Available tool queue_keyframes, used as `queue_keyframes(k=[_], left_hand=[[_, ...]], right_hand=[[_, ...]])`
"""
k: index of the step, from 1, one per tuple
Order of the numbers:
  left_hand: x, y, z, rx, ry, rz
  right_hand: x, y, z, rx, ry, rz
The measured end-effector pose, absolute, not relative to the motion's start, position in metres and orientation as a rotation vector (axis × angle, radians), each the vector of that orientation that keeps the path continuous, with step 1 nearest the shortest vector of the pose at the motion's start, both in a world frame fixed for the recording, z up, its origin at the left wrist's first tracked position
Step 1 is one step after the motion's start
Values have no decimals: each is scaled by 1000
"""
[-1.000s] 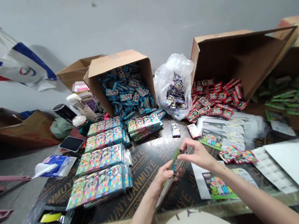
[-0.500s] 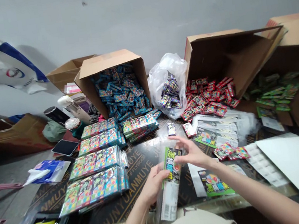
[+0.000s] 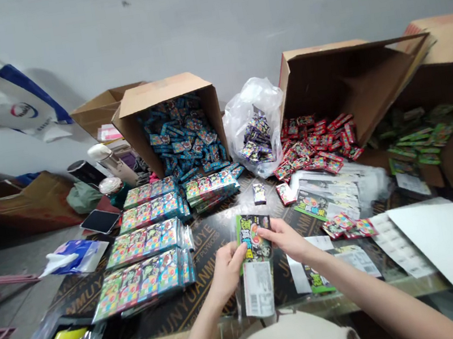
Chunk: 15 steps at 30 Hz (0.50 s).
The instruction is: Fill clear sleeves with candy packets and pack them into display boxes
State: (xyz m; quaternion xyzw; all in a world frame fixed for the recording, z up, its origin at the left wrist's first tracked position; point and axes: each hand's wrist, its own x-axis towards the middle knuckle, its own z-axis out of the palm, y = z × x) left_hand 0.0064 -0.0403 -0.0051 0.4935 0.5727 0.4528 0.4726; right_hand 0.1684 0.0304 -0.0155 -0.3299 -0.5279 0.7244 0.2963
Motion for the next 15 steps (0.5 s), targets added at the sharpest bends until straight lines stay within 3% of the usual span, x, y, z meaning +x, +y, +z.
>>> queue_keyframes(k=[5,10,15], left_hand=[[4,-33,-11,1126,1533,1280],[9,-48,-26,963,1257,1001],[7,-53,-31,919,1181,998]], right_hand=[[168,18,-26,-759,-1544,2143],[181,23,-39,-950,-1615,1804],[191,17,-50,-986,-1653,2056]])
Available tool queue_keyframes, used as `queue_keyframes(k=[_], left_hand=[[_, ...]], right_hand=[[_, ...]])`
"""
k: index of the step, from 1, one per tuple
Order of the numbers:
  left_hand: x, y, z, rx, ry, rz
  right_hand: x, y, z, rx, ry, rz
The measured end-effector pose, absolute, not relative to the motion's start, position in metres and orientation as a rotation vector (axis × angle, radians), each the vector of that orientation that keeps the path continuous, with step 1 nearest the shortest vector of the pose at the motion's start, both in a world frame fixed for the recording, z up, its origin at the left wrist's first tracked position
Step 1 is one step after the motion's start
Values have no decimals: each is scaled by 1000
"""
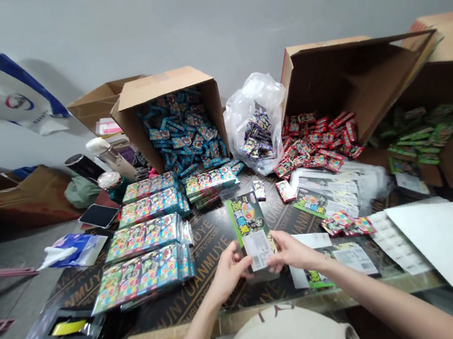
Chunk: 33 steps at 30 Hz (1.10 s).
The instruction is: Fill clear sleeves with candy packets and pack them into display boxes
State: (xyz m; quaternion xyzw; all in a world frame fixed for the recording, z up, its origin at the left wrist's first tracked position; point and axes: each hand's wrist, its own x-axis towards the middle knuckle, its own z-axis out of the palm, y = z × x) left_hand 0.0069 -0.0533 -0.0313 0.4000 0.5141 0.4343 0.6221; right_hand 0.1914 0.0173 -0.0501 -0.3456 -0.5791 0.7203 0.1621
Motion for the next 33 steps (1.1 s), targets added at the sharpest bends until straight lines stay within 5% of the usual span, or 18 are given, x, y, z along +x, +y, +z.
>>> queue_keyframes(k=[15,26,33], left_hand=[[43,-45,-18,534,1097,1396],[34,-23,-7,202,1097,1461],[24,-30,20,1061,1419,1323]], right_hand=[[141,7,-3,-1004,-486,1763],[147,8,-6,-1030,-520,1841],[177,27,-7,-1092,-1022,1648]])
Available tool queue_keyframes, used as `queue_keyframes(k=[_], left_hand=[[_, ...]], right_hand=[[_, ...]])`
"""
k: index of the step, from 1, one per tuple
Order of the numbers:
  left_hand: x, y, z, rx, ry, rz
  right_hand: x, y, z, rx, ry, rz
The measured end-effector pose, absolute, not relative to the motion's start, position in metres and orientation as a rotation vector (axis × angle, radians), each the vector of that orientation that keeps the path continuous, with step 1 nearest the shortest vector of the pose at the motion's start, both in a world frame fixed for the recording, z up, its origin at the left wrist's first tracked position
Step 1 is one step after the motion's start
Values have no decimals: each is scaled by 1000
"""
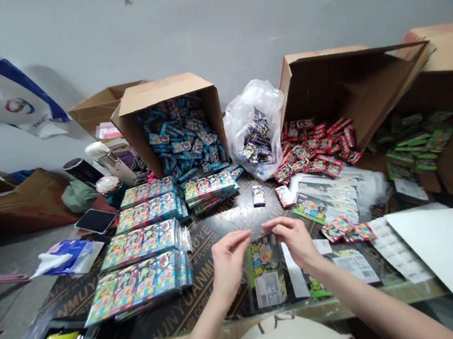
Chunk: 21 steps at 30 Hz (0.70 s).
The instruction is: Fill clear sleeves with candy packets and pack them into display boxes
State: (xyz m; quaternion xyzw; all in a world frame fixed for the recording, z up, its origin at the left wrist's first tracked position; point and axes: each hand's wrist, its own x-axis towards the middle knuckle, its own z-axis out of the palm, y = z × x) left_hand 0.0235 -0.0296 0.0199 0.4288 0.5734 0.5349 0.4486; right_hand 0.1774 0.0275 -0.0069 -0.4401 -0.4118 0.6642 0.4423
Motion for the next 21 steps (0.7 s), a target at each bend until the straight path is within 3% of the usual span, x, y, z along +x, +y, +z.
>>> queue_keyframes(k=[3,12,21], left_hand=[[25,-34,24,1430,1497,1279],[11,-15,32,1157,1496,1046],[16,-26,37,1488,1502,1085]], right_hand=[[190,29,-7,-1042,-1218,1503],[193,28,8,-1012,-1466,1552],[198,27,7,-945,-1550,1555]])
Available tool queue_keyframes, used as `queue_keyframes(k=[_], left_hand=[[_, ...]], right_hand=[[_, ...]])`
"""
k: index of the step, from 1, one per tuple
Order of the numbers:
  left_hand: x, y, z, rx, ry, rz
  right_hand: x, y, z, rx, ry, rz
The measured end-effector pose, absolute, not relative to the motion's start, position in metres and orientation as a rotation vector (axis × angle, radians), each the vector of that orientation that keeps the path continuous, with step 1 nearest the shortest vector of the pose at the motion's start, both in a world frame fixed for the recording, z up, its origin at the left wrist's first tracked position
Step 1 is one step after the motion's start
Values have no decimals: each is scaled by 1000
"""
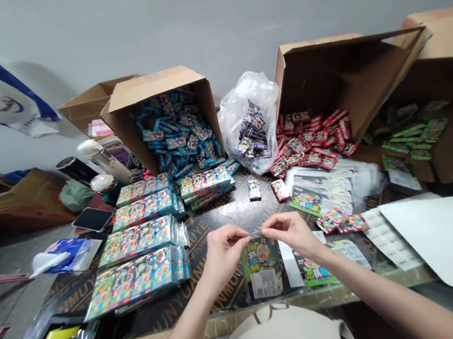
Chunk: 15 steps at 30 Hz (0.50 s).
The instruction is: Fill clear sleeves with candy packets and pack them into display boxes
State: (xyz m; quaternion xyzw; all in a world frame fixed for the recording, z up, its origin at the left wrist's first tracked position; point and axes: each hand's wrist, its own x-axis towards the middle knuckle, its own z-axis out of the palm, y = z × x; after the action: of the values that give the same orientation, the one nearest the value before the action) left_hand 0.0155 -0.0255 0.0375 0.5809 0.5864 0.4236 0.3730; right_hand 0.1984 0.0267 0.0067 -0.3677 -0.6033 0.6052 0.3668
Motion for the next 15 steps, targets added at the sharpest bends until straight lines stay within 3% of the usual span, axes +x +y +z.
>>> queue_keyframes(k=[9,15], left_hand=[[16,-31,38,1656,1456,1008],[21,-42,29,1868,1533,1054]], right_hand=[[204,28,-4,-948,-1554,1538],[211,22,-6,-818,-1780,1222]])
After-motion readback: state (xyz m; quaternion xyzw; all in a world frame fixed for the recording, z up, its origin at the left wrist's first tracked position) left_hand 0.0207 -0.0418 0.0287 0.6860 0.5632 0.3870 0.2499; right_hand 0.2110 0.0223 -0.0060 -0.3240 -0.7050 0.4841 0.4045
